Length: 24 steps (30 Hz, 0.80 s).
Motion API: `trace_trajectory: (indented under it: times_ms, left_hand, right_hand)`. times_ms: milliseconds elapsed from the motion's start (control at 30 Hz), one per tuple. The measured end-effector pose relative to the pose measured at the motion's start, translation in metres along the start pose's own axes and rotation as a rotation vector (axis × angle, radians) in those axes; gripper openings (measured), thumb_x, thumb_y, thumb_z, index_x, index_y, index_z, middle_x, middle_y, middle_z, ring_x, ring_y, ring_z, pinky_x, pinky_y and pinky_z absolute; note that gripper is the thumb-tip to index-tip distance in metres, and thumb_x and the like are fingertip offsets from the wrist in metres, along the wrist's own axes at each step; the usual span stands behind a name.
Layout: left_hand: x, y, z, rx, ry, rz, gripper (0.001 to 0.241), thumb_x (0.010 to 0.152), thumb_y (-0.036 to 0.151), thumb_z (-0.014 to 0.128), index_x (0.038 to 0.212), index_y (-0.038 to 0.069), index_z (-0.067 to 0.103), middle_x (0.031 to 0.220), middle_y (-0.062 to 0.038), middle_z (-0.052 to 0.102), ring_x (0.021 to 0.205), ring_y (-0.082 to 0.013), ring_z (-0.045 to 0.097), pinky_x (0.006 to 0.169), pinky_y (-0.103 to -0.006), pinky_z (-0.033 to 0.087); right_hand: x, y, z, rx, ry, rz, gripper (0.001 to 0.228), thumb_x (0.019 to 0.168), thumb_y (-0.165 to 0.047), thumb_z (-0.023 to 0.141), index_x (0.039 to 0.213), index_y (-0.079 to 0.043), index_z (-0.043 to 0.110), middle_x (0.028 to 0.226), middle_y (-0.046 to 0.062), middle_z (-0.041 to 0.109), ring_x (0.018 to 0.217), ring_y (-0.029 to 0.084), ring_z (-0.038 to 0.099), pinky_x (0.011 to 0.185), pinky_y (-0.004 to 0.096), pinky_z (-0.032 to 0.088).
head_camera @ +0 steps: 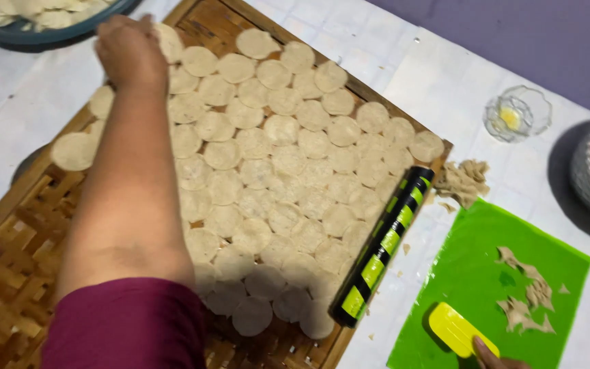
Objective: Rolling out dough on a mat and using a circular cutter to create small discs, then placing them on a woven tray.
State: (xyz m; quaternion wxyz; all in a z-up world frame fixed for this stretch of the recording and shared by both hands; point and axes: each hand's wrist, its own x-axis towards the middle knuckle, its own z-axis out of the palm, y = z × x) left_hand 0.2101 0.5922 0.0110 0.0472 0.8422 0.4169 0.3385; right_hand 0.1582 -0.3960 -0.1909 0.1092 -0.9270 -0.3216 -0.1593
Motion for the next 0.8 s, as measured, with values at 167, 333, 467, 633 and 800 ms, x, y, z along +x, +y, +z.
trace_trajectory:
  times_ms: [167, 333, 467, 633, 800]
  left_hand:
    - [-0.047, 0.083, -0.074, 0.153, -0.077, 0.204, 0.043, 0.095, -0.001, 0.076, 0.134, 0.007, 0.059, 0.122, -0.017, 0.052, 0.104, -0.037, 0.054, 0.078, -0.0563, 0.053]
    - [-0.119, 0.156, -0.132, -0.06, -0.199, 0.442, 0.049, 0.106, -0.002, 0.081, 0.153, 0.0, 0.066, 0.152, -0.027, 0.031, 0.136, -0.0464, 0.029, 0.109, -0.065, 0.04]
    - [-0.224, 0.227, -0.17, -0.095, -0.346, 0.601, 0.062, 0.101, 0.016, 0.073, 0.158, 0.009, 0.051, 0.162, -0.029, 0.021, 0.146, -0.0501, 0.022, 0.116, -0.0658, 0.033]
    - [-0.375, 0.312, -0.207, -0.669, -0.613, 0.748, 0.05, 0.089, 0.003, 0.073, 0.137, 0.003, 0.06, 0.153, -0.035, 0.036, 0.143, -0.0596, 0.032, 0.114, -0.0661, 0.035]
    - [-0.461, 0.316, -0.179, -0.742, -0.92, 0.404, 0.051, 0.098, 0.019, 0.062, 0.146, 0.007, 0.052, 0.157, -0.031, 0.032, 0.148, -0.0495, 0.031, 0.119, -0.0569, 0.033]
  right_hand:
    - [0.106, -0.191, -0.149, 0.266, -0.234, 0.566, 0.049, 0.086, 0.002, 0.068, 0.131, -0.017, 0.074, 0.093, 0.01, 0.069, 0.075, 0.019, 0.069, 0.071, 0.029, 0.054]
    - [0.074, -0.186, -0.159, -0.089, -0.527, 0.677, 0.071, 0.089, -0.002, 0.061, 0.151, -0.037, 0.054, 0.101, 0.006, 0.061, 0.079, 0.021, 0.064, 0.073, 0.037, 0.054]
    - [0.101, -0.175, -0.172, -0.234, -0.79, 0.759, 0.066, 0.096, -0.012, 0.051, 0.16, -0.024, 0.037, 0.118, 0.011, 0.058, 0.093, 0.027, 0.072, 0.08, 0.041, 0.062]
    - [0.153, -0.153, -0.157, 0.177, -0.436, 0.606, 0.062, 0.093, 0.003, 0.051, 0.154, -0.009, 0.051, 0.118, 0.025, 0.057, 0.101, 0.054, 0.068, 0.08, 0.064, 0.059]
    - [0.152, -0.166, -0.185, 0.598, -0.314, 0.876, 0.048, 0.104, -0.001, 0.039, 0.152, 0.002, 0.042, 0.115, 0.03, 0.062, 0.09, 0.044, 0.067, 0.079, 0.056, 0.059]
